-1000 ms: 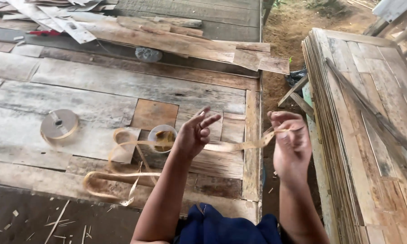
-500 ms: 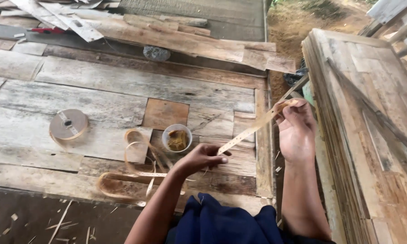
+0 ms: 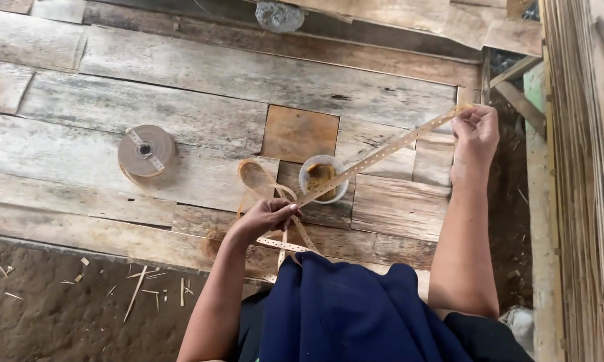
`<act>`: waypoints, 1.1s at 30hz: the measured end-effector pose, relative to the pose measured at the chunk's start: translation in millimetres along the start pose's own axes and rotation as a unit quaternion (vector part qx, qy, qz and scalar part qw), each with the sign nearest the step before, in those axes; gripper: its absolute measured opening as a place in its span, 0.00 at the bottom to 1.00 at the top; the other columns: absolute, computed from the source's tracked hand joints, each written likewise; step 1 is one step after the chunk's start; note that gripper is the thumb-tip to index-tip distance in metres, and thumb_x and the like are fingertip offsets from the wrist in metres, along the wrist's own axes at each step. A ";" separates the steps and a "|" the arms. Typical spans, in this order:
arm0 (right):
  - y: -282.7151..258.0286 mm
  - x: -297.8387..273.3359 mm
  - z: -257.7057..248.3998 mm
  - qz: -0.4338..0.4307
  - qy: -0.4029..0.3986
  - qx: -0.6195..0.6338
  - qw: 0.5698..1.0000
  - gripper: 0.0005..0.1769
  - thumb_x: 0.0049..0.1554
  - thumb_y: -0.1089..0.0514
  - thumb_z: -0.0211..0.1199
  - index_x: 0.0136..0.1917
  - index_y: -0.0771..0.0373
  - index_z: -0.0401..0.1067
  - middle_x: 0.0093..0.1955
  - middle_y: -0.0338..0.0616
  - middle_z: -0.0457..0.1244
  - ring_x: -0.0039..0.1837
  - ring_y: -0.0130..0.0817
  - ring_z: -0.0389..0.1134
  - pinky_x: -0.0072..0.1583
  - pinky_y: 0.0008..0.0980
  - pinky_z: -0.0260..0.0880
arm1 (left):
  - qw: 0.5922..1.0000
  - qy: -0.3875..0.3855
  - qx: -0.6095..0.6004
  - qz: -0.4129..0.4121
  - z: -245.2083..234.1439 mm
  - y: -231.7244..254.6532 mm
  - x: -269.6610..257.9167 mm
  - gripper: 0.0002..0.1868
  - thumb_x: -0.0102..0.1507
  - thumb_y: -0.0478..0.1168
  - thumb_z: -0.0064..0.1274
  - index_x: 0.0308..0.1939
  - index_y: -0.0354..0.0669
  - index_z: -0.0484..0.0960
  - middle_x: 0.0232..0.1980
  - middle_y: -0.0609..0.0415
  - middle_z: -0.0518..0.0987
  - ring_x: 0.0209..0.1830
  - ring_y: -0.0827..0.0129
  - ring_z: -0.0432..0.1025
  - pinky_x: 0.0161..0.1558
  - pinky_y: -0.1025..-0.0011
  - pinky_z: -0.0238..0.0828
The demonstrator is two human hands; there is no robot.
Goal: Applying adhesive and thin veneer strips to the edges of wooden boards in a workshop.
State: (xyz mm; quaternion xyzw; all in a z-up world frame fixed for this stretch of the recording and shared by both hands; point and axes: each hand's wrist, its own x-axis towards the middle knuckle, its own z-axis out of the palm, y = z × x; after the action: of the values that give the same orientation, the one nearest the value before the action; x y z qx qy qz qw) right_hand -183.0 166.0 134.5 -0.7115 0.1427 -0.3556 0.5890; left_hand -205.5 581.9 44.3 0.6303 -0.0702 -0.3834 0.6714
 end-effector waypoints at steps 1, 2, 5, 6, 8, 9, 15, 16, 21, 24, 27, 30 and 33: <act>15.6 4.1 -1.2 0.004 0.002 -0.005 1.000 0.13 0.56 0.72 0.60 0.52 0.60 0.66 0.40 0.35 0.56 0.40 0.19 0.61 0.45 0.19 0.62 | 1.000 -0.004 -0.002 -0.005 -4.1 -0.4 4.5 0.14 0.68 0.45 0.55 0.38 0.37 0.85 0.16 0.51 0.75 0.13 0.78 0.59 0.19 0.82 0.52; 31.1 7.9 -2.9 -0.009 -0.003 -0.065 0.998 0.15 0.55 0.73 0.58 0.53 0.60 0.67 0.42 0.37 0.57 0.43 0.22 0.62 0.48 0.21 0.64 | 1.000 -0.002 0.002 -0.009 -7.9 -0.9 8.9 0.15 0.69 0.46 0.54 0.39 0.36 0.85 0.16 0.52 0.74 0.13 0.78 0.58 0.19 0.82 0.51; 63.3 16.1 -12.0 -0.036 -0.008 -0.226 0.973 0.21 0.51 0.75 0.56 0.56 0.58 0.69 0.49 0.39 0.58 0.49 0.31 0.65 0.54 0.30 0.69 | 1.000 -0.003 0.008 -0.017 -10.9 -5.2 22.7 0.16 0.70 0.46 0.52 0.39 0.36 0.85 0.16 0.54 0.74 0.13 0.79 0.57 0.20 0.81 0.50; 71.4 18.6 -15.7 -0.052 -0.010 -0.322 0.945 0.25 0.48 0.75 0.56 0.56 0.55 0.71 0.55 0.40 0.58 0.53 0.38 0.66 0.56 0.36 0.71 | 1.000 -0.002 0.011 -0.018 -10.5 -7.0 27.7 0.17 0.70 0.46 0.51 0.38 0.36 0.85 0.15 0.54 0.73 0.13 0.80 0.57 0.20 0.81 0.49; 76.3 23.8 -21.4 -0.057 -0.015 -0.402 0.914 0.31 0.48 0.77 0.58 0.62 0.55 0.71 0.58 0.44 0.57 0.56 0.51 0.63 0.60 0.46 0.67 | 0.999 0.008 0.025 -0.024 -8.5 1.1 29.3 0.16 0.70 0.45 0.51 0.37 0.35 0.85 0.15 0.53 0.74 0.13 0.79 0.58 0.21 0.82 0.50; 79.0 28.0 -22.2 -0.067 -0.022 -0.473 0.878 0.37 0.47 0.79 0.59 0.68 0.55 0.72 0.62 0.49 0.55 0.59 0.65 0.61 0.65 0.56 0.64 | 0.999 0.025 0.040 -0.025 -8.3 5.4 30.5 0.17 0.70 0.44 0.51 0.35 0.35 0.85 0.15 0.53 0.74 0.14 0.78 0.59 0.21 0.82 0.50; 97.8 31.6 1.7 -0.244 0.089 -0.484 0.835 0.17 0.51 0.76 0.55 0.51 0.62 0.67 0.53 0.52 0.57 0.50 0.36 0.60 0.45 0.28 0.68 | 0.970 0.122 0.114 -0.175 12.6 22.5 61.8 0.19 0.70 0.48 0.50 0.34 0.38 0.87 0.17 0.56 0.75 0.08 0.77 0.59 0.10 0.78 0.53; 96.0 -1.2 23.5 -0.241 0.086 -0.486 0.835 0.17 0.51 0.76 0.55 0.51 0.62 0.67 0.53 0.52 0.57 0.50 0.36 0.60 0.45 0.28 0.68 | 0.970 0.121 0.112 -0.179 8.7 2.6 70.7 0.19 0.70 0.48 0.50 0.34 0.38 0.87 0.17 0.56 0.75 0.08 0.77 0.59 0.10 0.78 0.53; 77.4 -151.9 105.2 -0.303 -0.371 -0.434 0.763 0.30 0.61 0.36 0.55 0.70 0.50 0.69 0.72 0.44 0.63 0.77 0.44 0.59 0.77 0.58 0.46 | 0.958 0.116 0.232 -0.123 10.6 13.1 69.5 0.22 0.64 0.58 0.52 0.25 0.50 0.87 0.16 0.59 0.80 0.23 0.67 0.79 0.35 0.71 0.73; 108.4 -188.8 107.6 -0.273 -0.435 -0.458 0.726 0.37 0.62 0.39 0.49 0.79 0.56 0.57 0.80 0.49 0.54 0.82 0.44 0.50 0.78 0.59 0.39 | 0.955 0.099 0.240 -0.148 8.9 20.4 66.4 0.25 0.64 0.63 0.50 0.26 0.50 0.87 0.18 0.58 0.80 0.30 0.62 0.80 0.39 0.66 0.74; 107.2 -185.1 107.6 -0.265 -0.437 -0.463 0.724 0.42 0.60 0.31 0.51 0.79 0.56 0.58 0.79 0.48 0.55 0.82 0.44 0.49 0.79 0.60 0.37 | 0.944 0.097 0.273 -0.159 8.6 22.6 63.2 0.26 0.63 0.64 0.49 0.21 0.54 0.86 0.19 0.55 0.81 0.36 0.55 0.80 0.42 0.61 0.74; 100.3 -186.5 110.9 -0.290 -0.432 -0.466 0.716 0.49 0.57 0.29 0.55 0.81 0.56 0.53 0.76 0.49 0.57 0.81 0.46 0.51 0.78 0.64 0.37 | 0.942 0.111 0.275 -0.160 10.8 15.8 67.9 0.23 0.62 0.60 0.49 0.20 0.55 0.86 0.17 0.61 0.79 0.32 0.62 0.80 0.40 0.66 0.75; 113.7 -191.1 108.5 -0.291 -0.444 -0.477 0.700 0.43 0.58 0.30 0.53 0.79 0.52 0.56 0.82 0.44 0.51 0.83 0.43 0.46 0.78 0.67 0.34 | 0.945 0.100 0.271 -0.153 9.3 -0.2 78.4 0.23 0.63 0.59 0.47 0.23 0.52 0.86 0.16 0.59 0.79 0.34 0.59 0.81 0.43 0.61 0.75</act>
State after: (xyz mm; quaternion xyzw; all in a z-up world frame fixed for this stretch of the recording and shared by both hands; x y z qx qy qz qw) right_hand -220.2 334.6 -42.6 -0.9787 -0.1994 -0.0364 0.0324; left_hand -156.4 527.2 15.4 0.8265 -0.0070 -0.3833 0.4122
